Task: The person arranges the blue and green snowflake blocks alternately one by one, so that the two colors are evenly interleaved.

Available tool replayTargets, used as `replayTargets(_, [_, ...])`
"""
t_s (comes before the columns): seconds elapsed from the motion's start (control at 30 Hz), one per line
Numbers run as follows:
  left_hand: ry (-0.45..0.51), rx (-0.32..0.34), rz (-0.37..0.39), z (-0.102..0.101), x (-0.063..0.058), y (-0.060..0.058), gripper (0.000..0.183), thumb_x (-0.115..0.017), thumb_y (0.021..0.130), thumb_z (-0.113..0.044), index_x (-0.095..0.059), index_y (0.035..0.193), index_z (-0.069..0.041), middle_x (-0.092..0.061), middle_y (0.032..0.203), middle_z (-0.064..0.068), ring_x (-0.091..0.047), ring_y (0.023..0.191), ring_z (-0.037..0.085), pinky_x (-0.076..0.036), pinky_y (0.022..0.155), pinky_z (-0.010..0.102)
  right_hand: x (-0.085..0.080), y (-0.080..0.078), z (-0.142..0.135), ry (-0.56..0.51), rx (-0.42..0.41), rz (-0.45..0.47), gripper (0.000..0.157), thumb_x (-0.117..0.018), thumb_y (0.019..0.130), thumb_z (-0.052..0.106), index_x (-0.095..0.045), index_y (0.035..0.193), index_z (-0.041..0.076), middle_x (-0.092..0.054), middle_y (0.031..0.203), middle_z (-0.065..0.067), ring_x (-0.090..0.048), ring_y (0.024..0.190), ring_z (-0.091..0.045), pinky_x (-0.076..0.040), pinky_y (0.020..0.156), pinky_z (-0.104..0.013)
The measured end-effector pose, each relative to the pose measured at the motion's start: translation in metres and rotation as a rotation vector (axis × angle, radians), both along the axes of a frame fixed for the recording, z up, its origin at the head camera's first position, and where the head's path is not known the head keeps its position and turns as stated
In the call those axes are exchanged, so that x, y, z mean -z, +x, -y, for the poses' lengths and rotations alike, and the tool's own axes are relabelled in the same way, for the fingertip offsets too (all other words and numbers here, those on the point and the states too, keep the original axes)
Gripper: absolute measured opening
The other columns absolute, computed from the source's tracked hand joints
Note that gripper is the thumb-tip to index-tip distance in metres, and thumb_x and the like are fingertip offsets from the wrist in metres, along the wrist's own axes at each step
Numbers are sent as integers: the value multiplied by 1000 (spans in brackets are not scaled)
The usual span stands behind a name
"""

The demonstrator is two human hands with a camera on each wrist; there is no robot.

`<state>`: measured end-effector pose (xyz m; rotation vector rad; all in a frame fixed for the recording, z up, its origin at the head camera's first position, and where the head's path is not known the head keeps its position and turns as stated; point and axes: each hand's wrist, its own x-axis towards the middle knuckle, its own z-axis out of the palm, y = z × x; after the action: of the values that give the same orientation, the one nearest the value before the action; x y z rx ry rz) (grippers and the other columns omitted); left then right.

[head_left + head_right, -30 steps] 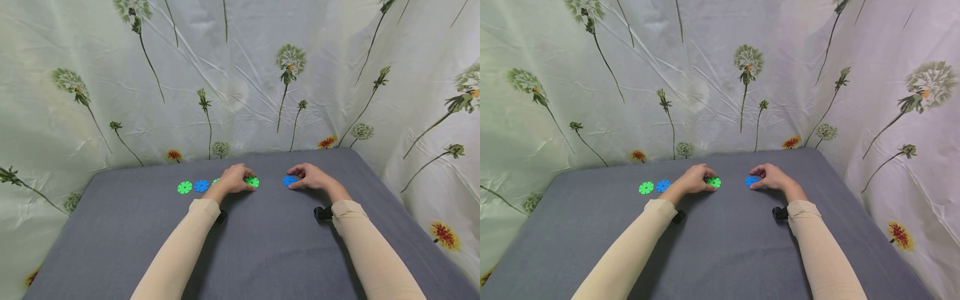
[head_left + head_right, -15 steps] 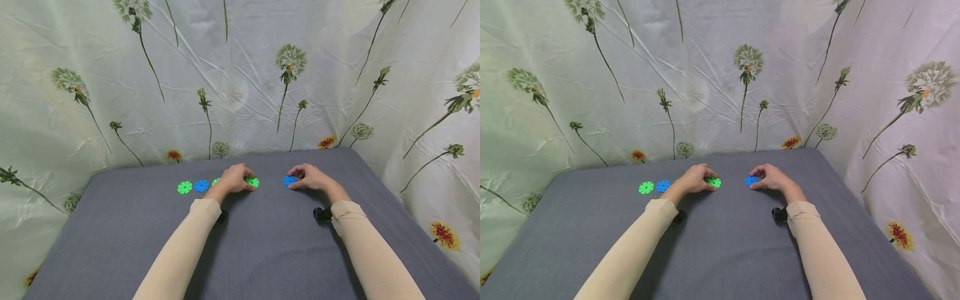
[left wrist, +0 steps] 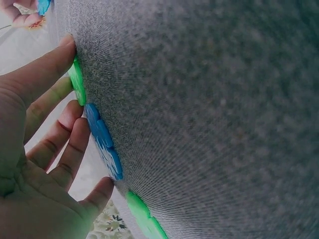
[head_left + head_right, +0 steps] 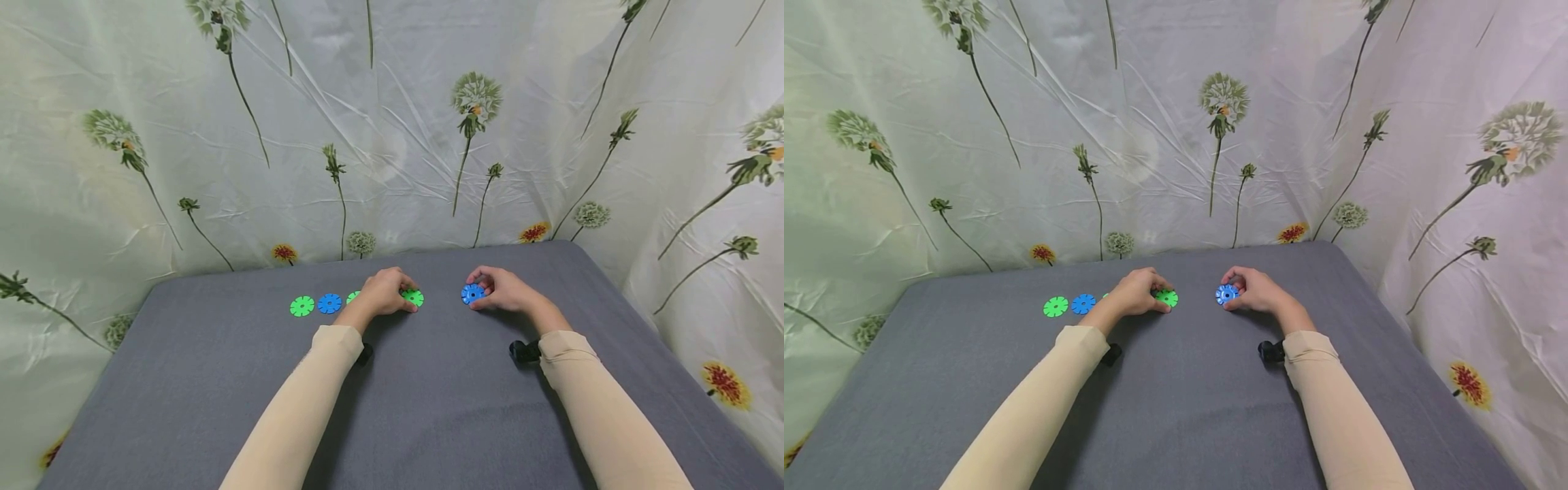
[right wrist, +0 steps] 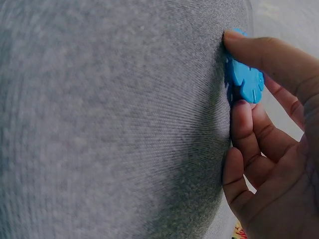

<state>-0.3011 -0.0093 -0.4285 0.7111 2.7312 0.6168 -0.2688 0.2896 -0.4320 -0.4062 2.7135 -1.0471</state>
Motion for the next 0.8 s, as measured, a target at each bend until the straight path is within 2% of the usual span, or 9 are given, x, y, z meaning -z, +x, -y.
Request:
replayTargets(0.43, [-3,-4,8,0,-2,2,44,-88,92,-35,-78,133,-23,-67,136,6,-65,129,27,-49,111,55,-1,-2,0,11,-12,72,51,-89,87,11,-70,134,2,-71,116,-17,-61,101,-23,-48,88,-33])
replayTargets(0.8, [-12,-17,7,-2,-2,2,43,-87,93,-35,-79,133,-25,-67,135,6,-64,128,27,-49,110,54,-2,-3,3,43,-13,34,52,-89,87,18,-73,133,1,-73,109,-14,-58,95,-21,-47,84,-32])
